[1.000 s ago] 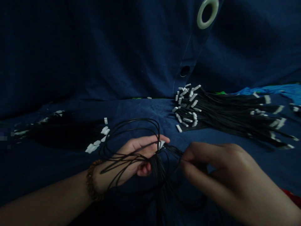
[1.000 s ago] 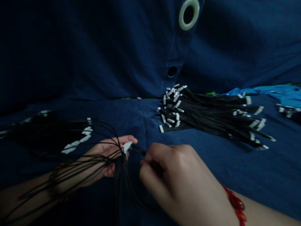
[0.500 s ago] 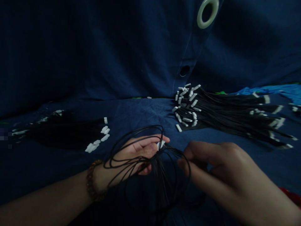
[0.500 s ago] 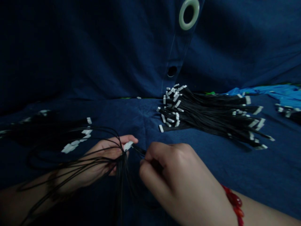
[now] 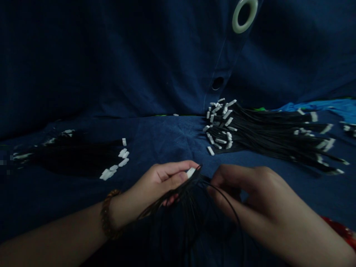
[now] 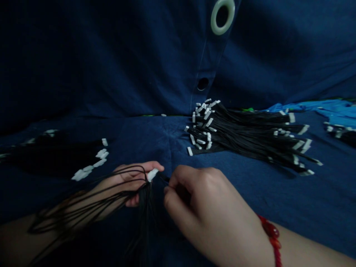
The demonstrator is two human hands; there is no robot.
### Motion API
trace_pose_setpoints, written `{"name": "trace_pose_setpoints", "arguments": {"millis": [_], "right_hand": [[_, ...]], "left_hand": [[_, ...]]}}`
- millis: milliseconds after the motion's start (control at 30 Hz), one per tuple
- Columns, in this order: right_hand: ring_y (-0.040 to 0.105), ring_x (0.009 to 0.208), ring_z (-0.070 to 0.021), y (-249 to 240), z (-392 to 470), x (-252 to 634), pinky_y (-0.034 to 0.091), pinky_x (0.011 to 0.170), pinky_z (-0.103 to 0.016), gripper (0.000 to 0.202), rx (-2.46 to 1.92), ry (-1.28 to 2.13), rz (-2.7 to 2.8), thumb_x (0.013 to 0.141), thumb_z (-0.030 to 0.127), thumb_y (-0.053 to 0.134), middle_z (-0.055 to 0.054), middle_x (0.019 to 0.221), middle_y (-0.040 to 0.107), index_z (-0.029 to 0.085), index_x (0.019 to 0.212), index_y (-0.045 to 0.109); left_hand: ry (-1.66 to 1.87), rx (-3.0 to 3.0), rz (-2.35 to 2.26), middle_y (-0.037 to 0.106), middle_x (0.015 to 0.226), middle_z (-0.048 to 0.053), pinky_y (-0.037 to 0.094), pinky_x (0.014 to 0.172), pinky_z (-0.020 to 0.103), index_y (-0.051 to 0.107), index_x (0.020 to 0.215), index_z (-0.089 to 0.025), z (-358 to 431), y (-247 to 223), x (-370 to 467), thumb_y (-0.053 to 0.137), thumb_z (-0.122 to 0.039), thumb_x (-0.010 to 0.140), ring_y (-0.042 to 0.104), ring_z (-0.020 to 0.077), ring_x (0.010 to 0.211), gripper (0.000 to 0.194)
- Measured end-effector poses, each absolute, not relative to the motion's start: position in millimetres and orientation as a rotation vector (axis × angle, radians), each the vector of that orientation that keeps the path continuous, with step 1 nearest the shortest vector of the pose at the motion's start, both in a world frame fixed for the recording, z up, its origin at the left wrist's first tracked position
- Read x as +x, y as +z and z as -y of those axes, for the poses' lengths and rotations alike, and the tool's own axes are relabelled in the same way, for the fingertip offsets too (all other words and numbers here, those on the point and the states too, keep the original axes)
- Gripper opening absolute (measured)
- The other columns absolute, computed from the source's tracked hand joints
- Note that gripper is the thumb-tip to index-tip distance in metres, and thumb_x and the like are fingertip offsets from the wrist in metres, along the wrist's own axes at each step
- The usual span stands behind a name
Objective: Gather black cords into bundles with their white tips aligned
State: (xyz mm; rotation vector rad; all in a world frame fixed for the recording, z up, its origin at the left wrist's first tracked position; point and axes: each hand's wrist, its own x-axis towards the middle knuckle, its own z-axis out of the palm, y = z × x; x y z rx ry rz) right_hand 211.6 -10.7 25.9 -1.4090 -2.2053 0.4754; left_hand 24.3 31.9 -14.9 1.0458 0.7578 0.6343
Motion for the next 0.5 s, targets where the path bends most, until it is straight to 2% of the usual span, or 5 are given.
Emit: {"name": "trace_pose_setpoints", "arguments": {"millis": [200, 333, 500], "right_hand": [[0.053, 0.052, -0.0109, 21.5, 9.0, 211.4, 0.036, 0.047, -0.021, 0.012, -1.377, 0.498, 2.268, 0.082, 0.019, 0.048, 0.001, 0.064, 0.059, 0.018, 0.072, 0.054], [0.051, 0.05, -0.0113, 22.0, 1.5, 213.0, 0.035, 0.046, -0.022, 0.013, -1.386, 0.382, 2.336, 0.083, 0.018, 0.046, 0.001, 0.062, 0.057, 0.019, 0.071, 0.053], [0.053, 0.049, -0.0122, 37.3, -10.0, 235.7, 0.033, 0.044, -0.022, 0.006, -1.433, 0.262, 2.468, 0.076, 0.02, 0.054, 0.004, 0.061, 0.058, 0.025, 0.077, 0.058]], "left_hand": [[0.584, 1.089, -0.918, 0.051, 0.057, -0.005, 0.03, 0.042, 0.009, 0.064, 0.104, -0.023, -25.7, -6.7, 30.8, 0.056, -0.028, 0.079, 0.044, 0.0026, 0.046, 0.026], [0.588, 1.091, -0.935, 0.052, 0.058, -0.005, 0.03, 0.043, 0.01, 0.064, 0.104, -0.023, -25.2, -6.4, 32.3, 0.055, -0.028, 0.08, 0.045, 0.0031, 0.047, 0.026], [0.637, 1.045, -1.01, 0.054, 0.069, -0.004, 0.032, 0.044, 0.011, 0.062, 0.106, -0.025, -29.2, -7.7, 29.4, 0.06, -0.035, 0.076, 0.044, 0.0014, 0.046, 0.032]]}}
